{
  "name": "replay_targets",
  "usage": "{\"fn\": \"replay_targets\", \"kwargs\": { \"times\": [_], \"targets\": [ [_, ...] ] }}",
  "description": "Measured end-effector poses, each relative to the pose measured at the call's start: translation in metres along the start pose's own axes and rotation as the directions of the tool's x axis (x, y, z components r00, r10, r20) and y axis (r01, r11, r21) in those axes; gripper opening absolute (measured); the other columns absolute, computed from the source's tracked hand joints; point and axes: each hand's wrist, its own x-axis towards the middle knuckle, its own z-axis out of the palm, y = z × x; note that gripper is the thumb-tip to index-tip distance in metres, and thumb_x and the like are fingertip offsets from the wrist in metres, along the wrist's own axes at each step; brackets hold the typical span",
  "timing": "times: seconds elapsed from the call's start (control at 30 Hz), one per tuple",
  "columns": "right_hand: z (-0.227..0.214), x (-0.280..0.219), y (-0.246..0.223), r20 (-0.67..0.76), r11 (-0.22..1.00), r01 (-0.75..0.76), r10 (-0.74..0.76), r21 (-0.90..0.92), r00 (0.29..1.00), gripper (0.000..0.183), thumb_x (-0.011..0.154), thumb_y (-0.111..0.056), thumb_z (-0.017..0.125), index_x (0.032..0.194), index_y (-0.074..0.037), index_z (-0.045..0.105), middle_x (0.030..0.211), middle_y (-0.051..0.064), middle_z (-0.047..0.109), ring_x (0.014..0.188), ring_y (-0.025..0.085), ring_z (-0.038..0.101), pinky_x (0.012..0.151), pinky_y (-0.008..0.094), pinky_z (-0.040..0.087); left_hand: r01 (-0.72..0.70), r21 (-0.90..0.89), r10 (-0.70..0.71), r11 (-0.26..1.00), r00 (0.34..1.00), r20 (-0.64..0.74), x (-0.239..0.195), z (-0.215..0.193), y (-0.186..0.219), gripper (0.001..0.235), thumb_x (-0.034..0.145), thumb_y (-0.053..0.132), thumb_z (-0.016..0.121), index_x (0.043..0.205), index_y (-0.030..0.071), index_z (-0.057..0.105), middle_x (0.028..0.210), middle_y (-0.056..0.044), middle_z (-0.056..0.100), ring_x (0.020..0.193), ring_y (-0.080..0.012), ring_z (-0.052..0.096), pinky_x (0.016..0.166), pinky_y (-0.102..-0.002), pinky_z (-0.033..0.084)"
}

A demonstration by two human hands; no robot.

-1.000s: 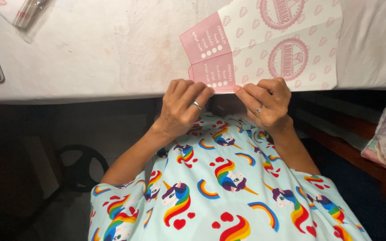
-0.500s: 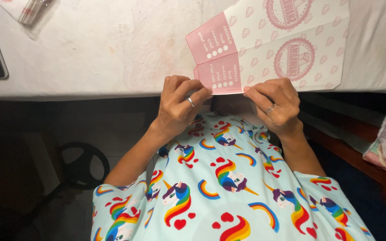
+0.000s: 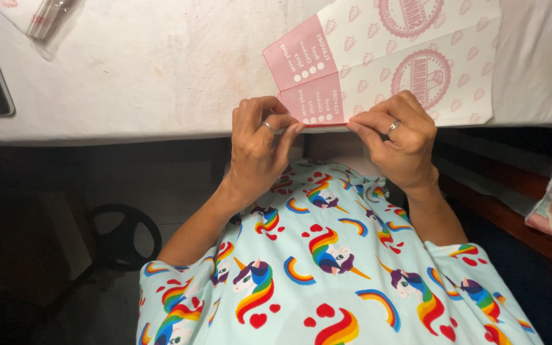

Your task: Folding flat paper templates into bags and stacking them on a table.

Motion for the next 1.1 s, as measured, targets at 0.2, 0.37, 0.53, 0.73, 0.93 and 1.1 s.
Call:
{"fn": "replay_targets", "kwargs": {
  "times": [0.2, 0.37, 0.53, 0.73, 0.93, 1.1],
  "targets": [
    [-0.007, 0.009, 0.002, 0.091, 0.992, -0.116, 0.111, 0.049, 0.990, 0.009, 0.096, 0.000, 0.086, 0.092, 0.003, 0.078, 0.076, 0.011, 0.059, 0.070, 0.028, 0.057, 0.066, 0.038, 0.052, 0.094, -0.014, -0.093, 0.996, 0.994, 0.057, 0.006, -0.001, 0.007, 0.019, 0.094, 0.007, 0.075, 0.078, 0.003, 0.066, 0.096, -0.007, 0.051, 0.084, -0.0230, 0.051, 0.074, -0.035, 0.038],
    [-0.009, 0.012, 0.004, 0.135, 0.989, -0.138, 0.131, 0.045, 0.982, 0.010, 0.095, -0.001, 0.087, 0.091, 0.001, 0.078, 0.075, 0.010, 0.060, 0.069, 0.027, 0.058, 0.065, 0.036, 0.052, 0.130, -0.025, -0.128, 0.991, 0.989, 0.068, 0.004, 0.002, 0.005, 0.019, 0.093, 0.008, 0.076, 0.077, 0.004, 0.066, 0.096, -0.006, 0.050, 0.086, -0.0230, 0.050, 0.074, -0.034, 0.036],
    [-0.011, 0.015, 0.002, 0.163, 0.985, -0.162, 0.150, 0.059, 0.975, 0.011, 0.094, 0.001, 0.087, 0.090, 0.002, 0.077, 0.074, 0.012, 0.060, 0.070, 0.028, 0.059, 0.065, 0.038, 0.053, 0.124, -0.028, -0.122, 0.992, 0.990, 0.072, 0.004, 0.001, 0.005, 0.018, 0.093, 0.008, 0.076, 0.079, 0.004, 0.066, 0.096, -0.006, 0.050, 0.088, -0.0240, 0.051, 0.076, -0.035, 0.036],
    [-0.012, 0.016, 0.003, 0.189, 0.980, -0.187, 0.173, 0.061, 0.967, 0.011, 0.093, 0.001, 0.088, 0.090, 0.001, 0.077, 0.075, 0.011, 0.062, 0.070, 0.026, 0.060, 0.064, 0.035, 0.053, 0.132, -0.024, -0.130, 0.991, 0.989, 0.067, 0.001, 0.003, 0.004, 0.018, 0.092, 0.007, 0.076, 0.078, 0.004, 0.066, 0.096, -0.007, 0.050, 0.090, -0.0245, 0.052, 0.077, -0.035, 0.036],
    [-0.012, 0.018, 0.001, 0.189, 0.979, -0.195, 0.181, 0.062, 0.965, 0.010, 0.092, 0.003, 0.088, 0.090, 0.002, 0.078, 0.074, 0.012, 0.062, 0.070, 0.026, 0.060, 0.064, 0.035, 0.053, 0.125, -0.020, -0.124, 0.992, 0.990, 0.062, 0.000, 0.003, 0.003, 0.018, 0.092, 0.007, 0.077, 0.079, 0.004, 0.066, 0.096, -0.007, 0.051, 0.091, -0.0249, 0.053, 0.077, -0.036, 0.037],
    [-0.012, 0.018, 0.002, 0.198, 0.977, -0.206, 0.190, 0.059, 0.962, 0.010, 0.091, 0.003, 0.088, 0.090, 0.001, 0.078, 0.074, 0.012, 0.061, 0.069, 0.027, 0.060, 0.063, 0.035, 0.053, 0.128, -0.037, -0.126, 0.991, 0.990, 0.068, 0.002, 0.003, 0.005, 0.017, 0.093, 0.007, 0.075, 0.079, 0.005, 0.064, 0.096, -0.007, 0.050, 0.089, -0.0250, 0.052, 0.077, -0.036, 0.036]
  ]
}}
